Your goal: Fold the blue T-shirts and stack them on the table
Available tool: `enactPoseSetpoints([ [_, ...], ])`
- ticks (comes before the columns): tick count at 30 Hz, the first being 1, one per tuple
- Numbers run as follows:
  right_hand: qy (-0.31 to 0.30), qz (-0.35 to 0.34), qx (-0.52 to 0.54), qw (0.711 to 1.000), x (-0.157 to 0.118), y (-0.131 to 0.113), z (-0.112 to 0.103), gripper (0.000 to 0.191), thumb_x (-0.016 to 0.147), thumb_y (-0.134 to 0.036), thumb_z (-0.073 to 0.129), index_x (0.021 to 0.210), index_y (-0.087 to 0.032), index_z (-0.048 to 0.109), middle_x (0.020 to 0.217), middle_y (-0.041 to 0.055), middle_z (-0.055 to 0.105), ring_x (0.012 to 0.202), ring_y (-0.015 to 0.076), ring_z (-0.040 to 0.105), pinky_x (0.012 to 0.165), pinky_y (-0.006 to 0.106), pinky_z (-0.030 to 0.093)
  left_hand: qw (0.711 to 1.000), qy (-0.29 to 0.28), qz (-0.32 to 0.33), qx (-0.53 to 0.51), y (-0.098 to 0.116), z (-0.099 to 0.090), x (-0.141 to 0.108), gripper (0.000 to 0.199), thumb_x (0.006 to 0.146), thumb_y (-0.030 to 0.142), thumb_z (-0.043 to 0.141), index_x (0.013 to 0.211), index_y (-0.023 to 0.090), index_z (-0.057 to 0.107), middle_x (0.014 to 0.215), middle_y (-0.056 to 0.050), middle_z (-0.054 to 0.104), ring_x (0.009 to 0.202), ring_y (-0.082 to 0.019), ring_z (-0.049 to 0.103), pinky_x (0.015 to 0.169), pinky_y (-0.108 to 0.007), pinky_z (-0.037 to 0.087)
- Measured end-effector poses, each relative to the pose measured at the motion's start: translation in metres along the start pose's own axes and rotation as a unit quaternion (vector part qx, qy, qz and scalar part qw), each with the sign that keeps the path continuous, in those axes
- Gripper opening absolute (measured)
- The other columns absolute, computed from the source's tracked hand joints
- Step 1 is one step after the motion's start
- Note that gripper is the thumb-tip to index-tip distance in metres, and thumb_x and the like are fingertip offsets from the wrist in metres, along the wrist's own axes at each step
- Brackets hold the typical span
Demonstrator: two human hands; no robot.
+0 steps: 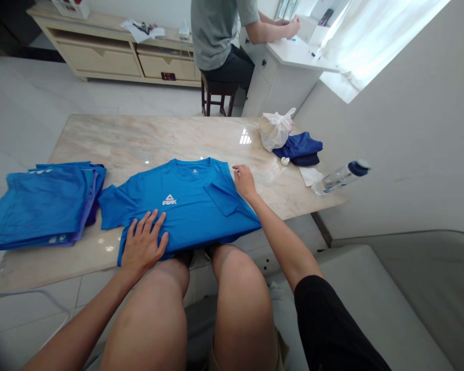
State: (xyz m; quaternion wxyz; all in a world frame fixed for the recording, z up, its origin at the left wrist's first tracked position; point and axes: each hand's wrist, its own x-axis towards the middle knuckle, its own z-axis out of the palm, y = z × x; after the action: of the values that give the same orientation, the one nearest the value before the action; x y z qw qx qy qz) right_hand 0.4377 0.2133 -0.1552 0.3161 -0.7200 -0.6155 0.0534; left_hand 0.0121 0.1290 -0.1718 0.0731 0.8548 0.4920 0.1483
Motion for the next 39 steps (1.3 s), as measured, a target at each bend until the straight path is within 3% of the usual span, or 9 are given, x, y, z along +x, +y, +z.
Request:
enactPoseSetpoints([
  [4,-0.102,-0.125,-0.061,0.985,-0.036,-0.037,0.013,0.048,0.114,-0.033,0.041,0.149,-0.017,0.069,0.158,0.0169,0.065,0.150,0.0321,0.056,0.130,0.053,0.041,1.000,0.003,0.002,0.018,-0.001,-0.001,0.000,0.067,0.107,0.041,0.045,0.171,0.021,0.049,0.177,-0.014,0.045,0.165,-0.037,0.039,0.136,-0.063,0.023],
  [6,-0.121,-0.158,-0.067,0.978,-0.058,-0.055,0.024,0.054,0.116,-0.038,0.039,0.160,-0.018,0.061,0.168,0.0152,0.057,0.161,0.0315,0.046,0.136,0.055,0.033,0.999,0.005,0.007,0.036,-0.002,-0.002,-0.001,0.065,0.108,0.040,0.045,0.170,0.022,0.050,0.176,-0.014,0.047,0.164,-0.036,0.041,0.136,-0.062,0.024],
  [9,-0.120,-0.124,-0.079,0.982,-0.083,-0.061,0.041,0.071,0.116,-0.052,0.035,0.174,-0.012,0.041,0.180,0.0165,0.037,0.169,0.0318,0.033,0.138,0.054,0.028,0.998,0.014,0.022,0.063,-0.005,0.000,-0.003,0.064,0.108,0.039,0.047,0.171,0.026,0.050,0.175,-0.010,0.048,0.162,-0.034,0.044,0.136,-0.058,0.025],
  [12,-0.126,-0.080,-0.094,0.984,-0.088,-0.049,0.053,0.078,0.115,-0.060,0.032,0.178,-0.014,0.033,0.182,0.0152,0.030,0.171,0.0335,0.027,0.140,0.058,0.024,0.996,0.028,0.031,0.085,-0.011,0.005,-0.004,0.065,0.108,0.040,0.048,0.172,0.027,0.048,0.177,-0.008,0.046,0.163,-0.033,0.043,0.137,-0.056,0.025],
  [17,-0.143,-0.064,-0.118,0.980,-0.078,-0.039,0.053,0.083,0.114,-0.064,0.026,0.178,-0.012,0.032,0.184,0.0134,0.023,0.173,0.0321,0.020,0.141,0.055,0.019,0.996,0.014,0.045,0.077,-0.019,0.012,0.007,0.064,0.113,0.044,0.043,0.175,0.029,0.042,0.181,-0.005,0.040,0.166,-0.031,0.038,0.138,-0.057,0.025],
  [27,-0.158,-0.018,-0.167,0.973,-0.049,-0.018,0.052,0.082,0.115,-0.060,0.024,0.178,-0.006,0.029,0.186,0.0145,0.019,0.174,0.0314,0.016,0.141,0.051,0.014,0.998,-0.022,0.034,0.053,-0.020,0.023,0.059,0.062,0.115,0.046,0.040,0.176,0.033,0.038,0.183,-0.003,0.035,0.170,-0.030,0.032,0.138,-0.059,0.028],
  [39,-0.133,0.025,-0.182,0.974,0.026,0.012,0.065,0.082,0.114,-0.057,0.028,0.177,-0.004,0.030,0.185,0.0176,0.020,0.173,0.0329,0.019,0.140,0.053,0.017,0.997,-0.038,0.056,0.044,-0.034,0.041,0.160,0.064,0.114,0.047,0.040,0.175,0.031,0.039,0.183,-0.005,0.033,0.171,-0.029,0.029,0.139,-0.059,0.023],
])
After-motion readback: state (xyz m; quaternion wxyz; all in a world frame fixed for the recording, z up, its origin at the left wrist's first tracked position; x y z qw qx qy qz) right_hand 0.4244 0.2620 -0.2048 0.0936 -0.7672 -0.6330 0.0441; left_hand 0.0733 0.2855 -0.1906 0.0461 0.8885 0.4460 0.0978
